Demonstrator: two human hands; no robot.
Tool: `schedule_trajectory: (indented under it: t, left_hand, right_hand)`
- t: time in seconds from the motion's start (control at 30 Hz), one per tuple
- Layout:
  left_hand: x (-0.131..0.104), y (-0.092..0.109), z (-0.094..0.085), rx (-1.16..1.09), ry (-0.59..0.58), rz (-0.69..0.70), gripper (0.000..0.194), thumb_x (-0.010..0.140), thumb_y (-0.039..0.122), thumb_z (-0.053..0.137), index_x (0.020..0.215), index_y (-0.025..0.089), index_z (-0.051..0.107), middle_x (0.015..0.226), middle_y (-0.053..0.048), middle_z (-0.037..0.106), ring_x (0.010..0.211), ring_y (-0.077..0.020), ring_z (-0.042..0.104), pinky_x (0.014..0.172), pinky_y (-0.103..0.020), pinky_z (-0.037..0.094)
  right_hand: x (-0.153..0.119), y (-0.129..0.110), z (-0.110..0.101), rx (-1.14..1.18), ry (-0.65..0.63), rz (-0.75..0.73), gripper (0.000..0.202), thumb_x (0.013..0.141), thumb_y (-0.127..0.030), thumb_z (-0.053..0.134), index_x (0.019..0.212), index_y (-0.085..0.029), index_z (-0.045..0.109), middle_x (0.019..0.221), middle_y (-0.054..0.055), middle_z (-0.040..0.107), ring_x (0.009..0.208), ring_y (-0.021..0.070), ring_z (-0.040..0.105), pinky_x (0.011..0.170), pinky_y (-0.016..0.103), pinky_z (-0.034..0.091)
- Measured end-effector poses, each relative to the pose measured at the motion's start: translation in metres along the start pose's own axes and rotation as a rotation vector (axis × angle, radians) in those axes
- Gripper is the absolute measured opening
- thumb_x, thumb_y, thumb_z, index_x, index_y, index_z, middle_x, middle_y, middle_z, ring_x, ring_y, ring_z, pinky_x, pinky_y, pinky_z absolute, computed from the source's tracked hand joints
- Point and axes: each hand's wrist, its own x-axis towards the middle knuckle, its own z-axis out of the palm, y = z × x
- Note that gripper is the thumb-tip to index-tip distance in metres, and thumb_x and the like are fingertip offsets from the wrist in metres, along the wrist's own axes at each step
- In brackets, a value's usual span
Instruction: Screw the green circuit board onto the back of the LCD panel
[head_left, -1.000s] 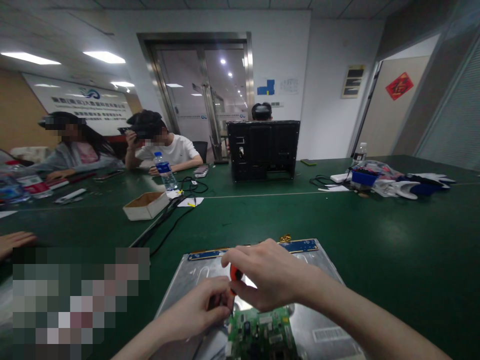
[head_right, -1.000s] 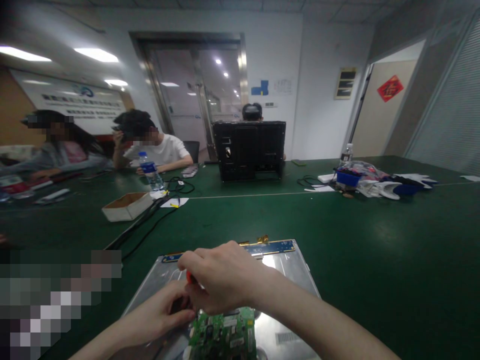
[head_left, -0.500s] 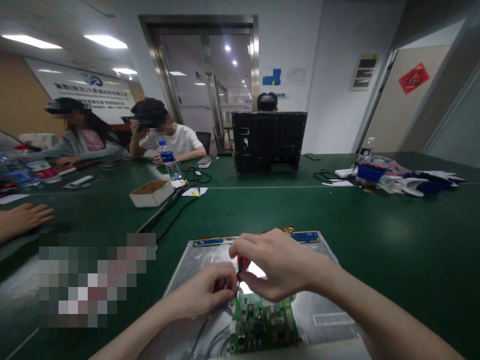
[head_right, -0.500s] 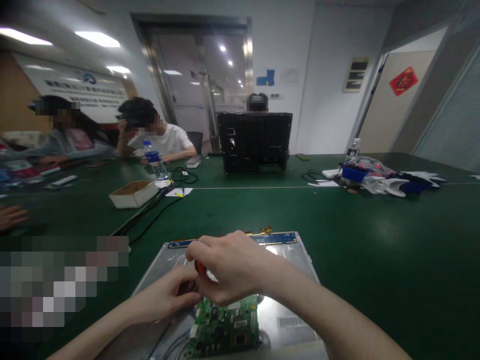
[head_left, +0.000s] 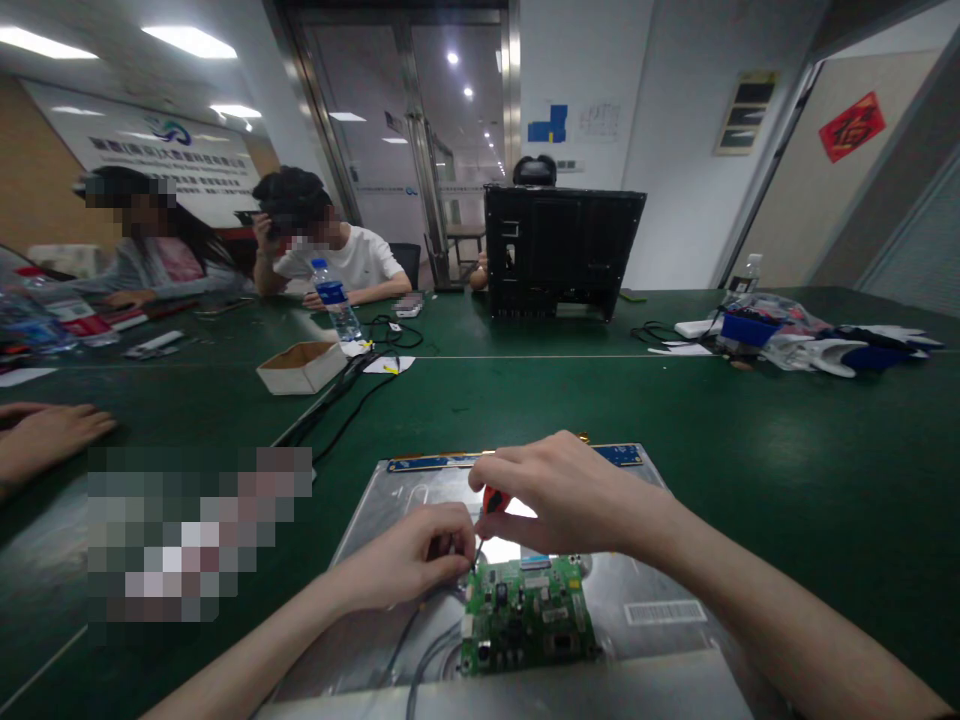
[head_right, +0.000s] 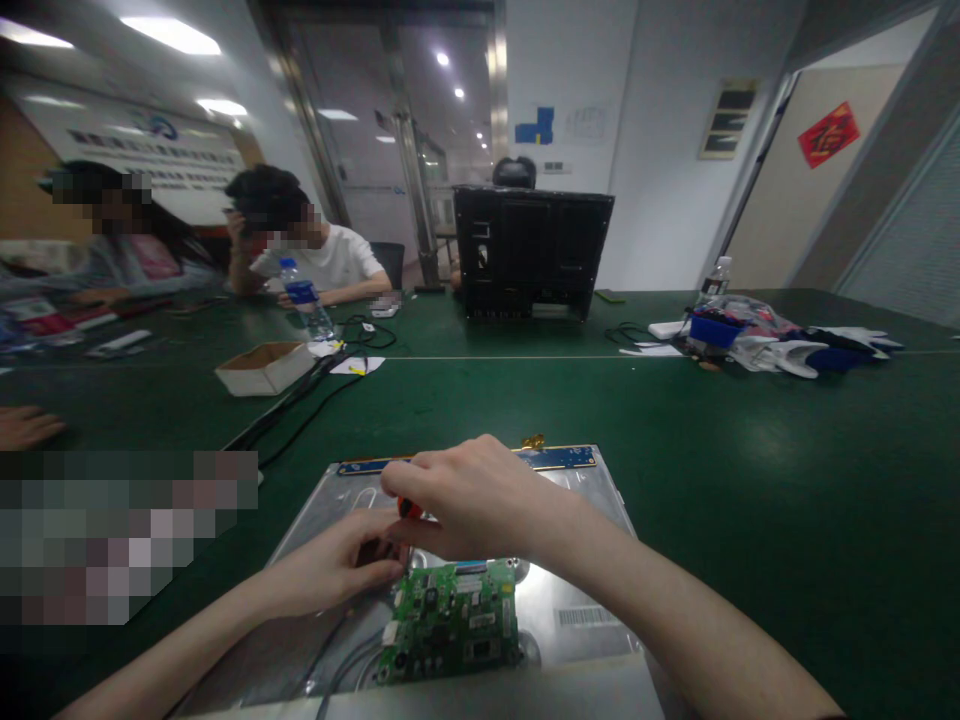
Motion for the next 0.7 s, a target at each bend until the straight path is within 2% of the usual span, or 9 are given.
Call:
schedule_trajectory:
  t: [0.27,0.4,0.5,0.6,0.7]
  left_hand:
    - [0.0,0.004,0.001,-0.017,0.018,0.009,0.011,0.083,0.029,0.06,0.082,0.018,0.062,0.074,0.003,0.055,0.064,-0.0145,0.047,0.06,-0.024,0.038]
    - [-0.001,0.005,0.003,0.002,0.032,-0.024,0.01,0.083,0.028,0.057,0.085,0.019,0.061,0.075,0.002,0.055,0.065,-0.0155,0.047,0.06,-0.024,0.037]
    - [-0.001,0.006,0.002,0.02,0.047,-0.025,0.009,0.081,0.028,0.057,0.08,0.019,0.057,0.073,0.003,0.051,0.066,-0.0159,0.047,0.06,-0.025,0.036]
    - [-0.001,0.006,0.002,0.031,0.043,-0.005,0.011,0.08,0.029,0.059,0.076,0.019,0.054,0.07,0.004,0.047,0.065,-0.0153,0.045,0.06,-0.025,0.034]
    - [-0.001,0.005,0.003,-0.002,0.044,-0.01,0.011,0.08,0.03,0.059,0.08,0.019,0.057,0.072,0.004,0.05,0.066,-0.0159,0.047,0.061,-0.025,0.035]
  right_hand:
    - [-0.003,-0.007,-0.006,-0.009,0.009,-0.038,0.022,0.087,-0.02,0.055,0.108,-0.015,0.057,0.105,0.006,0.068,0.074,0.0149,0.06,0.051,0.028,0.03]
    - [-0.002,-0.008,-0.004,-0.018,0.027,-0.051,0.018,0.092,-0.021,0.053,0.109,-0.016,0.056,0.103,0.005,0.069,0.075,0.0145,0.06,0.053,0.028,0.03]
    - [-0.001,-0.008,-0.002,-0.053,0.024,-0.034,0.011,0.097,-0.027,0.055,0.102,-0.018,0.057,0.096,0.003,0.069,0.073,0.0139,0.059,0.053,0.028,0.028]
    - [0.0,-0.009,-0.002,-0.077,0.016,-0.021,0.013,0.098,-0.032,0.057,0.095,-0.019,0.058,0.091,0.002,0.069,0.071,0.014,0.058,0.053,0.028,0.026]
    - [-0.001,-0.011,-0.004,-0.04,0.024,-0.037,0.013,0.094,-0.03,0.057,0.099,-0.018,0.056,0.097,0.005,0.069,0.072,0.0152,0.059,0.053,0.028,0.03]
